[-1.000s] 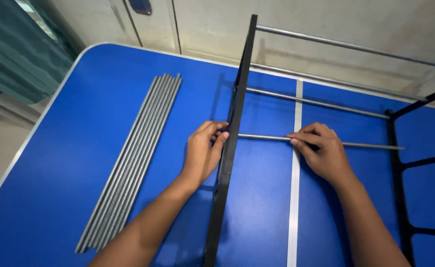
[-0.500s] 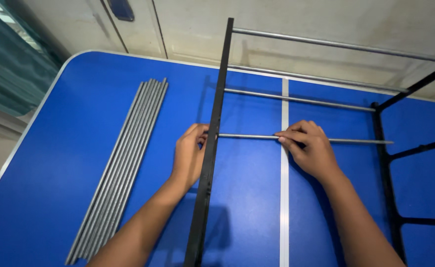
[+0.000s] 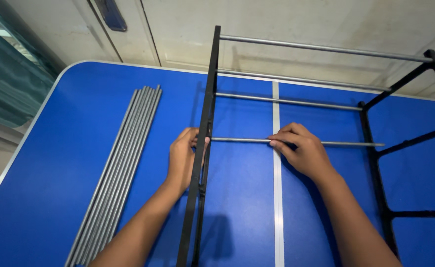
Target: The person assembles a metal rack by inserting silver rods into black ladder-like frames on a blue table. They repeatedly insert and remove rods to fit them into the frame slots, then connect the two frames with additional rods to form a rectangular structure.
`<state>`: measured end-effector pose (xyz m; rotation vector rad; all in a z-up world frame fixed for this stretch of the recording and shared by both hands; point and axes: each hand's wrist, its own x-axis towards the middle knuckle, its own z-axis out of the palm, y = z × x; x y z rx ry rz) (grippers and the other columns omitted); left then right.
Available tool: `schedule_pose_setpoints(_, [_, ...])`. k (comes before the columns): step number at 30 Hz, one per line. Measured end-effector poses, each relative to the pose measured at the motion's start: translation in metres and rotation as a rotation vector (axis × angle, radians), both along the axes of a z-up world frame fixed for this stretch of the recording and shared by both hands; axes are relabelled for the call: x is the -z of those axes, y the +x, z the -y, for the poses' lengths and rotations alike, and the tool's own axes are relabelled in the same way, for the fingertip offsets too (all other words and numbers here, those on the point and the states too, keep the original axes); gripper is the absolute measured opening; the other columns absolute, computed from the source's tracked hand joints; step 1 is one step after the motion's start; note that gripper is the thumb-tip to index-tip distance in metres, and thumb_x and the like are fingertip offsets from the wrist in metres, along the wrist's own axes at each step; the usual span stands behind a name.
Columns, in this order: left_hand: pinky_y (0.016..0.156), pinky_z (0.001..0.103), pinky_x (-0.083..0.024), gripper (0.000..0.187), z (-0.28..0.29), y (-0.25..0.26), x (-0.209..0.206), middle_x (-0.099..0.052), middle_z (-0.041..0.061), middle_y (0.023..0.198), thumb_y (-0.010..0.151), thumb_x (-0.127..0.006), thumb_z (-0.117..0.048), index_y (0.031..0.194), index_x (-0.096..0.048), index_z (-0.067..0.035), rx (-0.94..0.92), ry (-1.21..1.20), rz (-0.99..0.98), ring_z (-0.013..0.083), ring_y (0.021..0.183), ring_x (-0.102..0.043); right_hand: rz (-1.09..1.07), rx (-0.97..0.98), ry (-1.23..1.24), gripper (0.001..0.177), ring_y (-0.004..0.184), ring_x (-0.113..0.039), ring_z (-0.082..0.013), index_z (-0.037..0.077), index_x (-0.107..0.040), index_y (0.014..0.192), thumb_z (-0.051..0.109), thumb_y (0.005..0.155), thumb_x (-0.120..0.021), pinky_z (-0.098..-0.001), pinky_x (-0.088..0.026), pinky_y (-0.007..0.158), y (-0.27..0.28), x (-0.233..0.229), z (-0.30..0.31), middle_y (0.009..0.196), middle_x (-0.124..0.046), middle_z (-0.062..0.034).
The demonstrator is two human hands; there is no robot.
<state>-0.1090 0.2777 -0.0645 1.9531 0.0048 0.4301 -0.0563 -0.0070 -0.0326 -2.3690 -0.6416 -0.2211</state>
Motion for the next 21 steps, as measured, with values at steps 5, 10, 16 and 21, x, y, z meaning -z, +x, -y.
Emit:
schedule_pose_setpoints(5, [0.07,0.03,-0.054,0.017,0.0003,-0.0011,-0.0034,-0.068,0.009,0.093,0.093,-0.07,-0.011,0.107,-0.071,0.0,-0.009,0.027,0.001,0.0182,0.076,-0.066,-0.018,0.023,-0.019,0.017,0.085,-0.071,-0.018,0.014,-0.082,0.1,0.022,0.085,-0.079,-0.0317,-0.057,0.074,-0.0037,-0.0058,-0.0023,0.096,-0.072,-0.0016])
schedule_pose_setpoints(10, [0.066,0.03,-0.052,0.017,0.0009,-0.001,-0.0057,-0.068,0.008,0.092,0.093,-0.07,-0.01,0.107,-0.071,-0.001,-0.014,0.019,-0.034,0.0172,0.073,-0.063,-0.028,-0.033,0.044,0.019,0.088,-0.071,-0.0184,0.009,-0.078,0.097,0.019,0.082,-0.082,-0.0317,-0.059,0.077,-0.0026,-0.0058,-0.0025,0.098,-0.071,-0.004])
schedule_pose_setpoints(16, [0.065,0.029,-0.052,0.016,0.0012,-0.0027,-0.0059,-0.067,0.008,0.09,0.094,-0.07,-0.01,0.106,-0.071,-0.001,-0.004,0.026,0.005,0.0154,0.07,-0.062,0.004,-0.052,0.068,0.015,0.088,-0.07,-0.0211,0.006,-0.076,0.094,0.015,0.083,-0.081,-0.0337,-0.058,0.076,-0.003,-0.0027,-0.003,0.097,-0.071,-0.0064])
schedule_pose_setpoints(21, [0.062,0.029,-0.051,0.017,0.0031,-0.003,-0.0066,-0.064,0.008,0.084,0.092,-0.071,-0.01,0.107,-0.072,-0.001,-0.023,0.07,-0.021,0.0157,0.066,-0.06,0.218,-0.142,-0.022,0.012,0.09,-0.067,-0.0261,0.004,-0.077,0.092,0.009,0.082,-0.08,-0.0398,-0.053,0.08,-0.0003,0.0002,-0.0048,0.094,-0.071,-0.0076])
